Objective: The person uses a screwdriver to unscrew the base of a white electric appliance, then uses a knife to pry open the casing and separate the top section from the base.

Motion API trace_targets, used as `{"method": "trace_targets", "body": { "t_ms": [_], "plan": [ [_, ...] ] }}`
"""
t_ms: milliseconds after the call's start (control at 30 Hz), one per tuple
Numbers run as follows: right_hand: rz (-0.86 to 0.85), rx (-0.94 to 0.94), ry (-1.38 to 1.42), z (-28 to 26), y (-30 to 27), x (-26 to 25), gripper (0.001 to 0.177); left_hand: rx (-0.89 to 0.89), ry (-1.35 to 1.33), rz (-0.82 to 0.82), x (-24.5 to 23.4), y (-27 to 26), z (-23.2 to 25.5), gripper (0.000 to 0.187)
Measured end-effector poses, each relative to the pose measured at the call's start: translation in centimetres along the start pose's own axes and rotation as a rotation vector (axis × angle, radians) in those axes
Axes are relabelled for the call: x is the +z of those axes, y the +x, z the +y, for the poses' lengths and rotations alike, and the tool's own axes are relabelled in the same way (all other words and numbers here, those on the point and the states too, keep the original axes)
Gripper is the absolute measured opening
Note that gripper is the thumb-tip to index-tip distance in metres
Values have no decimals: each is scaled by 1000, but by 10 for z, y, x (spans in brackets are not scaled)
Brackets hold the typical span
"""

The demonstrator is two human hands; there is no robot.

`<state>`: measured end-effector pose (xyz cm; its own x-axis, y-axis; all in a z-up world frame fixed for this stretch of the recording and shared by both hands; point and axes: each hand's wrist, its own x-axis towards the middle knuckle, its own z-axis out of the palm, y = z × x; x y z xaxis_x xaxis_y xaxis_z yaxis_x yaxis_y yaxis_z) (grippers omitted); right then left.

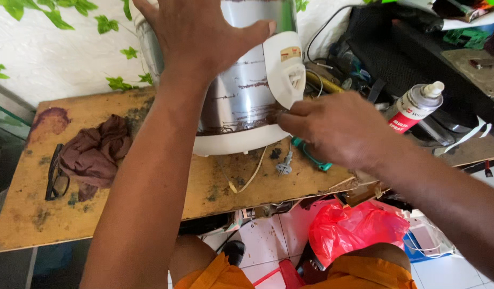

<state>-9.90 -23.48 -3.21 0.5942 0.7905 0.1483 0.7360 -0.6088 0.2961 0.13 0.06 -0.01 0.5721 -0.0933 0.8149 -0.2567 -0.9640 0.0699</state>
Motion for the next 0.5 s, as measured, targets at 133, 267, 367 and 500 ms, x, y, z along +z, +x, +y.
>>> {"method": "trace_targets", "body": {
  "t_ms": [133, 267, 367, 500],
  "plan": [
    [-51, -108, -125, 24, 10, -1, 58, 0, -12, -22, -2, 1, 0, 94],
    [-113, -249, -140, 33, 19, -8, 23, 10, -30, -5, -1, 0, -1, 91],
    [-160, -307, -204, 34, 23, -15, 18, 13, -33, -5, 1, 1, 1, 92],
    [-181, -292, -161, 38, 21, -14, 23, -3, 24, -119, -4, 2, 10, 109]
  ]
}}
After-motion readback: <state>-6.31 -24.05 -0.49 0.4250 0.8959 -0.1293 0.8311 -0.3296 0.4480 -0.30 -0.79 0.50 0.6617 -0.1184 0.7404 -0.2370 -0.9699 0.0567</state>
